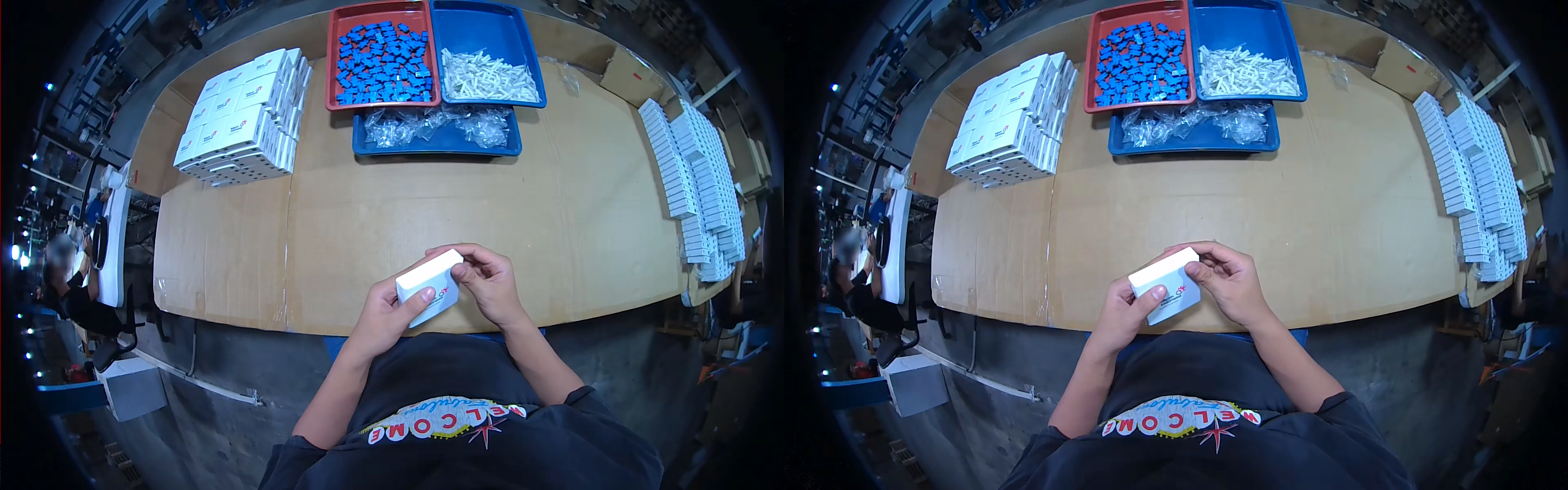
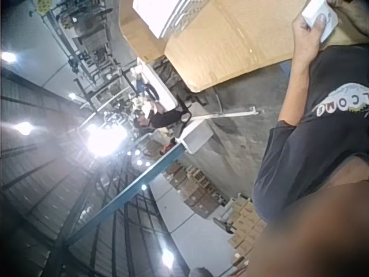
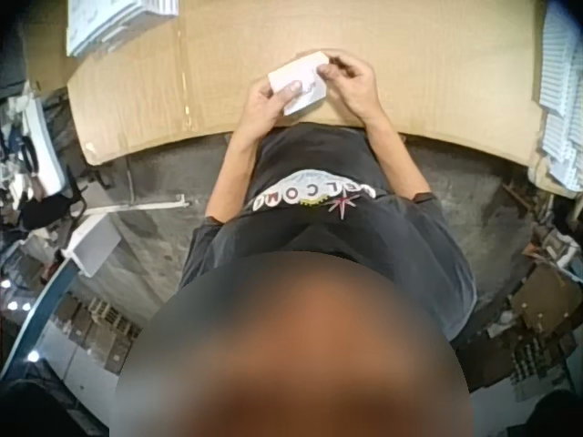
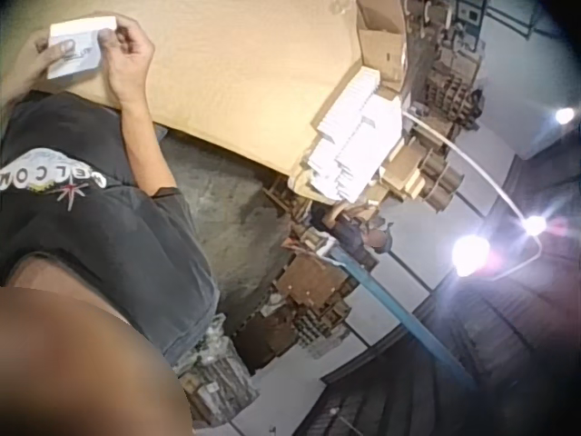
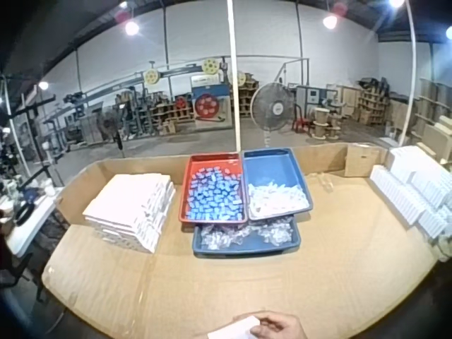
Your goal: The person opens a white box, removes a white plate and a small bag, and takes a white pin from a blue tray. They place the pin into the bag, insert a blue component from a red tray into the plate, and return both items to the box.
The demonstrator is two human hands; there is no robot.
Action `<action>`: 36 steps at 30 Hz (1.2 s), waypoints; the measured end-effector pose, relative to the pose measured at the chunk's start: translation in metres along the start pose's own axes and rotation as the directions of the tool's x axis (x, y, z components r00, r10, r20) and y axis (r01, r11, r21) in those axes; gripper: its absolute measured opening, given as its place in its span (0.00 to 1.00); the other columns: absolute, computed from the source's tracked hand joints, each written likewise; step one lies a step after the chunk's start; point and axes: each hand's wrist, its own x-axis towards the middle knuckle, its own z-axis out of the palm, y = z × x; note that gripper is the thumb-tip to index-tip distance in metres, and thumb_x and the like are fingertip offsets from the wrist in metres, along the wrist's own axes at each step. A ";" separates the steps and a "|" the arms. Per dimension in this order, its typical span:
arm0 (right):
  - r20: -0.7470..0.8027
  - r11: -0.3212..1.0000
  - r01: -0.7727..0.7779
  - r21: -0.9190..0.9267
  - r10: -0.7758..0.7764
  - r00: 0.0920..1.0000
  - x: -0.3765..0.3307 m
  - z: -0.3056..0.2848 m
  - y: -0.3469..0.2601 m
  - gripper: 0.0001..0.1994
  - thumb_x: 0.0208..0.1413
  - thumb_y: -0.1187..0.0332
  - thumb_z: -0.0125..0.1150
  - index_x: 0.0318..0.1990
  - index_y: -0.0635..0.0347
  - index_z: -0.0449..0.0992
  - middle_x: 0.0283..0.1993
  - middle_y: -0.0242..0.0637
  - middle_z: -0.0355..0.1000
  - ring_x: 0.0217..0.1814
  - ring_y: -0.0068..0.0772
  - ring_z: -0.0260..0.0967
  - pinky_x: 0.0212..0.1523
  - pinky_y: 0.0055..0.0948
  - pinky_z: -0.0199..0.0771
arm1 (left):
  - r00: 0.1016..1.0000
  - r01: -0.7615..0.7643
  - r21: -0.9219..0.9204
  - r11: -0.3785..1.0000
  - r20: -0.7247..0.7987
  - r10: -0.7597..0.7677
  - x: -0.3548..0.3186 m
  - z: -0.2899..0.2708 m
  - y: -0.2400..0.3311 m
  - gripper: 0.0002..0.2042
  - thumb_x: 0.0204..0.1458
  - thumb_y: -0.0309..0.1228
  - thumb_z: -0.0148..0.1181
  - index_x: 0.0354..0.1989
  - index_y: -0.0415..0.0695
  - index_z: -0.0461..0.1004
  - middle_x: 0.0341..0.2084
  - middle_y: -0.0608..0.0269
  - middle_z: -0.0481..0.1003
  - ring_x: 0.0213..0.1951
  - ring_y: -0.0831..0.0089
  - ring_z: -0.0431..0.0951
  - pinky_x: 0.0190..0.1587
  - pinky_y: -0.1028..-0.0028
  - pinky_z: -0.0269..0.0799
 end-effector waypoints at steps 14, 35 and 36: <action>0.063 0.990 0.128 -0.053 -0.125 0.990 -0.007 -0.002 -0.003 0.13 0.65 0.68 0.67 0.51 0.68 0.77 0.53 0.38 0.77 0.53 0.23 0.74 0.57 0.26 0.74 | 0.973 -0.226 -0.025 0.974 0.038 0.227 -0.007 0.009 0.010 0.25 0.68 0.35 0.57 0.69 0.34 0.68 0.55 0.61 0.77 0.54 0.77 0.74 0.59 0.73 0.69; -0.029 1.000 0.030 -0.008 -0.030 0.999 0.003 0.005 -0.012 0.25 0.53 0.81 0.74 0.58 0.66 0.71 0.51 0.37 0.77 0.56 0.25 0.76 0.59 0.27 0.76 | 0.834 -0.490 0.128 0.862 -0.218 0.507 0.008 -0.008 -0.008 0.37 0.62 0.45 0.66 0.72 0.35 0.61 0.64 0.49 0.71 0.67 0.61 0.69 0.72 0.62 0.58; -0.031 1.000 -0.005 0.024 0.006 0.999 0.001 0.007 -0.012 0.26 0.53 0.81 0.75 0.58 0.67 0.71 0.50 0.36 0.77 0.55 0.24 0.76 0.58 0.26 0.77 | 0.868 -0.457 0.174 0.872 -0.124 0.480 0.006 -0.009 -0.007 0.37 0.61 0.45 0.67 0.72 0.34 0.61 0.65 0.48 0.71 0.69 0.61 0.68 0.72 0.61 0.58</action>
